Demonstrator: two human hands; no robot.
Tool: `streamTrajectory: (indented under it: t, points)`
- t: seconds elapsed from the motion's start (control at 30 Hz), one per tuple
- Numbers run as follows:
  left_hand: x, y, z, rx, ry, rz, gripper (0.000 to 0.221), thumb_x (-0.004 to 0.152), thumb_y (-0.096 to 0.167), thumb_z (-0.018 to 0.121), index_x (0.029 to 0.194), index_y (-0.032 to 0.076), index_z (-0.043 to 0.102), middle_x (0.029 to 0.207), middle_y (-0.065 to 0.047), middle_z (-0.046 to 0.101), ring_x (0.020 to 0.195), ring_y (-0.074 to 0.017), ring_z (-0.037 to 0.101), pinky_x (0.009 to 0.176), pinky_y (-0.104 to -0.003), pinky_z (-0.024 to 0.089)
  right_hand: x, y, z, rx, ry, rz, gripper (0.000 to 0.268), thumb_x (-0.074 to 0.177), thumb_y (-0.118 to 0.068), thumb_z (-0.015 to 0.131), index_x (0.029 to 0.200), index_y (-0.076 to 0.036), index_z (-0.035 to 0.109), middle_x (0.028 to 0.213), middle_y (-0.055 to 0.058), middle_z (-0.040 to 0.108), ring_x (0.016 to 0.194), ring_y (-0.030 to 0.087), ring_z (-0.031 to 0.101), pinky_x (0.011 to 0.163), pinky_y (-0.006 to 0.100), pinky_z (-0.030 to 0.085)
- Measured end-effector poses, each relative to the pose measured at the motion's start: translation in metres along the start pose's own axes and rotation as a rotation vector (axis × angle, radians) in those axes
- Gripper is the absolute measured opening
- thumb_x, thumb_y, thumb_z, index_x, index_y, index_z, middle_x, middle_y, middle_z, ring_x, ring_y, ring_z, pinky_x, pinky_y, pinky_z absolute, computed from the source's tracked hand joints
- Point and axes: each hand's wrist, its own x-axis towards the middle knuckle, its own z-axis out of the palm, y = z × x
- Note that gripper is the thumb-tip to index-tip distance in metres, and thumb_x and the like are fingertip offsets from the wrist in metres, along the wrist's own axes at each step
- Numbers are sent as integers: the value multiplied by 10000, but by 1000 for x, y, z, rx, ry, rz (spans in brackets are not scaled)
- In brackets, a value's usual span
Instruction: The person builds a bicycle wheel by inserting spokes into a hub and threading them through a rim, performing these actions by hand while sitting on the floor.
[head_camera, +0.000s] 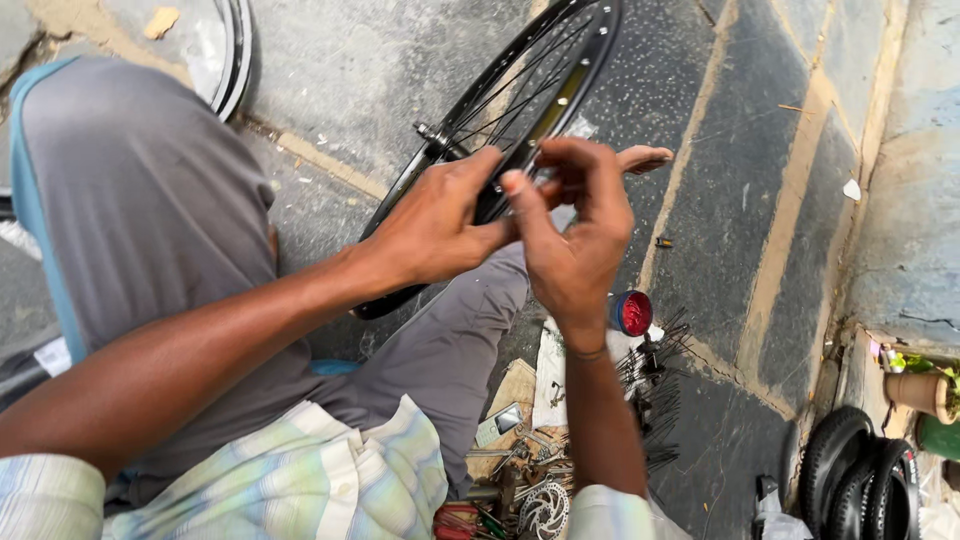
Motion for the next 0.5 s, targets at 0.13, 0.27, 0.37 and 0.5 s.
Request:
streamTrajectory:
  t: [0.13,0.27,0.37,0.5]
  points:
    - [1,-8,-5,27,264,198,328,1070,197,522,1295,-31,593,1131,-182,633,951,-250,651,829,-378,513,-15,66,44,525,255,322,147,998,-75,616,1108,22,626,950,40,660,748,85,624,612,284,545]
    - [10,-25,-5,392,431,456,378,1052,160,584,1372,-40,610,1378,-232,492,1212,-310,521,1034,-431,477,-14,109,88,1167,-38,404,270,1120,-143,580,1303,50,624,1057,60,660,864,96,612,757,249,510]
    - [3,-29,-12,297,371,419,394,1082,168,578,1437,3,616,1503,-181,453,1354,-311,456,1155,-453,430,-11,106,100,1426,6,219,323,1078,-114,604,1361,42,587,1178,98,693,1052,154,677,980,291,536]
    - [3,-29,-21,228,354,423,387,1121,203,551,1459,23,607,1495,-186,464,1371,-328,451,1139,-425,447,2,105,105,1593,-86,207,437,979,-90,606,1391,40,540,1208,110,693,1098,181,684,1006,316,539]
